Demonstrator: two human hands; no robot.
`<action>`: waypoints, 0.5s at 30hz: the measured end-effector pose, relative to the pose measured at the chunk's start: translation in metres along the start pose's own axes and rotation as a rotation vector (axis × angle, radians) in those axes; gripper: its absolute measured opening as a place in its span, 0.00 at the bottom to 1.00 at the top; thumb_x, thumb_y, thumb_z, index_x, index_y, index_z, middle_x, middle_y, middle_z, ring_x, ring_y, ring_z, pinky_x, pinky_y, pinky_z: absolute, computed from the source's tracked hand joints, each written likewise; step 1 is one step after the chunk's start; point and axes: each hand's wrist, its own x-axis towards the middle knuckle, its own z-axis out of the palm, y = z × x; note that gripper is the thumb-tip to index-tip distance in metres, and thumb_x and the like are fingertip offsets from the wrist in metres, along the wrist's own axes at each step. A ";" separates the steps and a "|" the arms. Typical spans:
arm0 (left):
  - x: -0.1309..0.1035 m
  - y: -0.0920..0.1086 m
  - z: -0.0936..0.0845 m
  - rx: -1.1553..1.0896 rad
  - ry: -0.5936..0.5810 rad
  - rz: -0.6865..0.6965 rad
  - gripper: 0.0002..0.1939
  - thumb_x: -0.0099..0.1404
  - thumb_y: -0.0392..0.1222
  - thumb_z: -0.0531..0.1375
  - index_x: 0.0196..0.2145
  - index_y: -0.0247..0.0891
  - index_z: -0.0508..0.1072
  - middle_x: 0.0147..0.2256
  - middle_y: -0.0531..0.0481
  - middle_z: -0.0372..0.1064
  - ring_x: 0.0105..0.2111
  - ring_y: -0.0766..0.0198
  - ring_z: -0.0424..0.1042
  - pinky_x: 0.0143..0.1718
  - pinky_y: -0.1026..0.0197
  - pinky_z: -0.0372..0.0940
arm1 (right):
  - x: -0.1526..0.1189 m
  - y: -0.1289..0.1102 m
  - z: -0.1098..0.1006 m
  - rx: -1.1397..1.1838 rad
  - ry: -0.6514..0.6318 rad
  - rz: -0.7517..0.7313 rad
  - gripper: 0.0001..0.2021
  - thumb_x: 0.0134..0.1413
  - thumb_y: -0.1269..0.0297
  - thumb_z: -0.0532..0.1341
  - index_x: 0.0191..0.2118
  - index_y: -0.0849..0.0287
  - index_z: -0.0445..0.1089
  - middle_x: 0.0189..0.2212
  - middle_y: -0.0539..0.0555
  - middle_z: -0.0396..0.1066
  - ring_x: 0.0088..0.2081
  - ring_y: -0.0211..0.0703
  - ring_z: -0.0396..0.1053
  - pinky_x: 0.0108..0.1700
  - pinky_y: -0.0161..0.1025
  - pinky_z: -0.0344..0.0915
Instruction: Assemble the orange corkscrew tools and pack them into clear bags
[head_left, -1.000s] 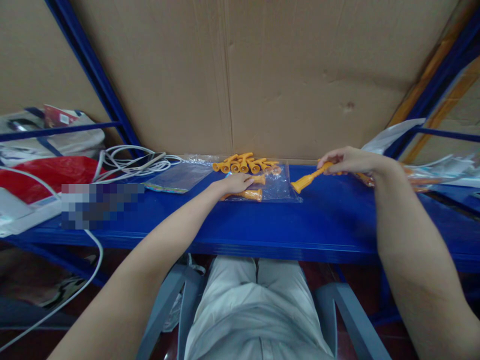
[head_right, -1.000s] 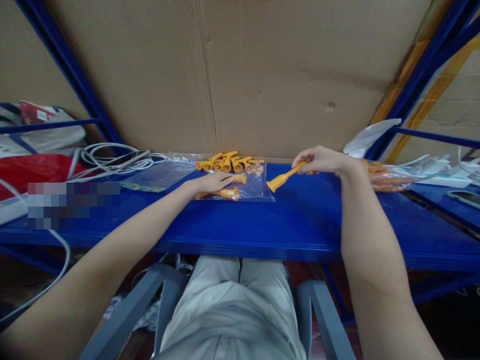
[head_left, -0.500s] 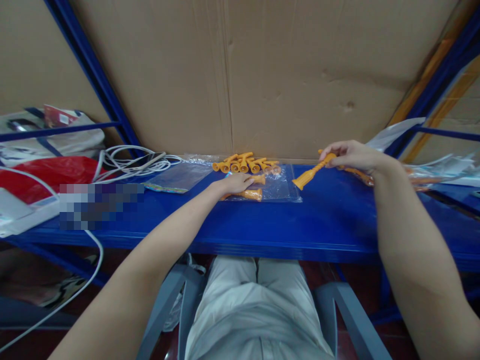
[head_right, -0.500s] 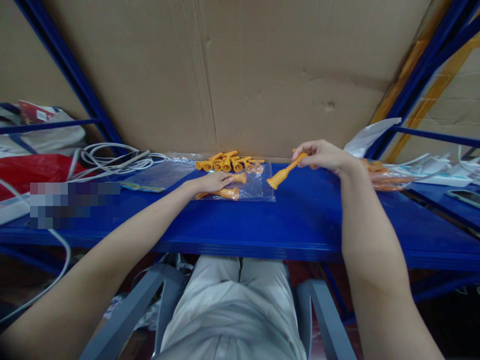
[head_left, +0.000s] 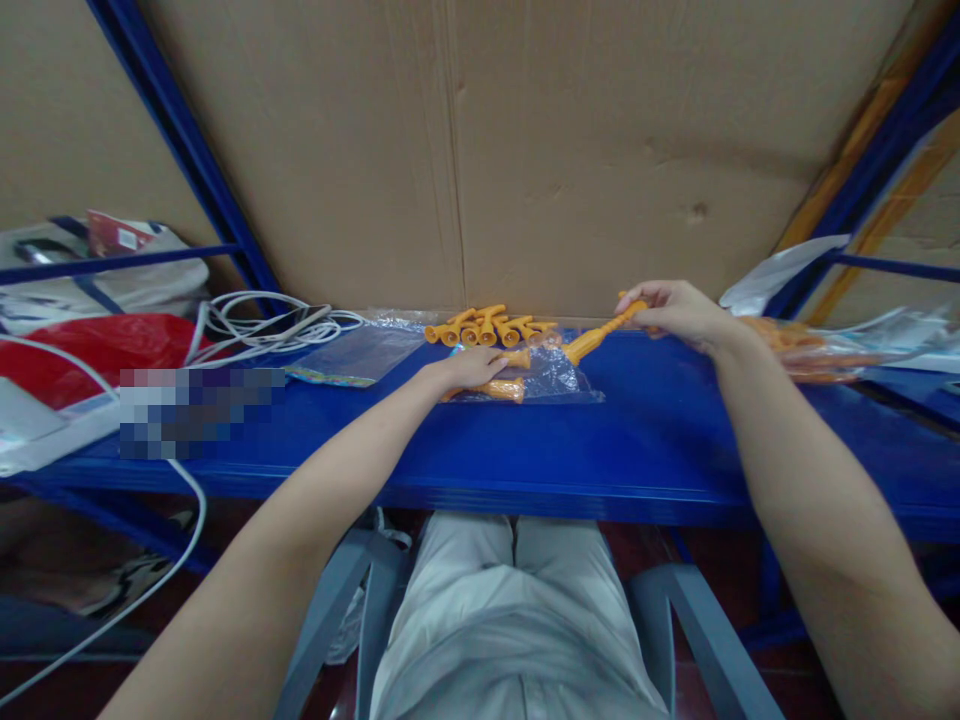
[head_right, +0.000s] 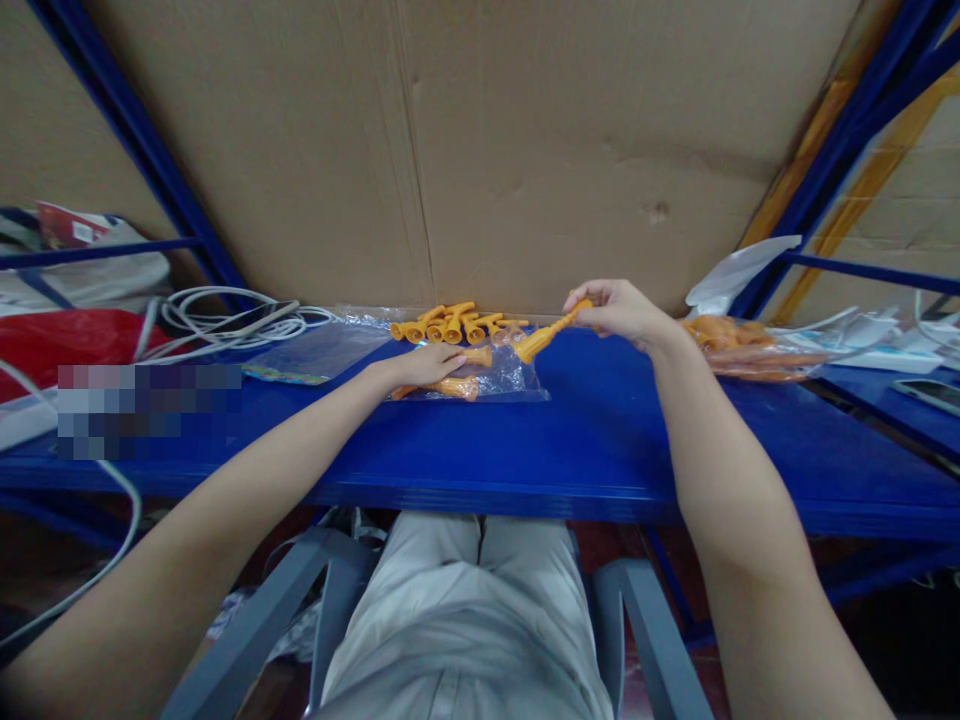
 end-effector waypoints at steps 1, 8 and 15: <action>-0.001 0.002 -0.001 0.000 -0.005 -0.002 0.28 0.72 0.50 0.42 0.59 0.33 0.68 0.60 0.40 0.65 0.59 0.52 0.65 0.60 0.55 0.57 | 0.000 0.000 0.000 0.018 0.013 -0.004 0.07 0.43 0.73 0.66 0.33 0.60 0.73 0.24 0.49 0.68 0.21 0.29 0.58 0.20 0.28 0.52; -0.001 0.005 -0.002 0.021 -0.011 -0.021 0.28 0.72 0.50 0.41 0.60 0.33 0.66 0.60 0.40 0.65 0.58 0.53 0.66 0.59 0.55 0.58 | 0.000 0.000 0.004 -0.019 -0.004 0.036 0.07 0.44 0.71 0.67 0.33 0.60 0.73 0.23 0.48 0.67 0.21 0.29 0.58 0.20 0.28 0.51; 0.000 0.001 0.000 -0.019 0.018 0.022 0.29 0.72 0.52 0.40 0.58 0.34 0.67 0.60 0.41 0.66 0.58 0.54 0.66 0.59 0.56 0.58 | -0.003 -0.003 0.023 -0.038 -0.200 0.142 0.06 0.48 0.68 0.68 0.35 0.58 0.73 0.18 0.44 0.61 0.20 0.28 0.55 0.20 0.28 0.51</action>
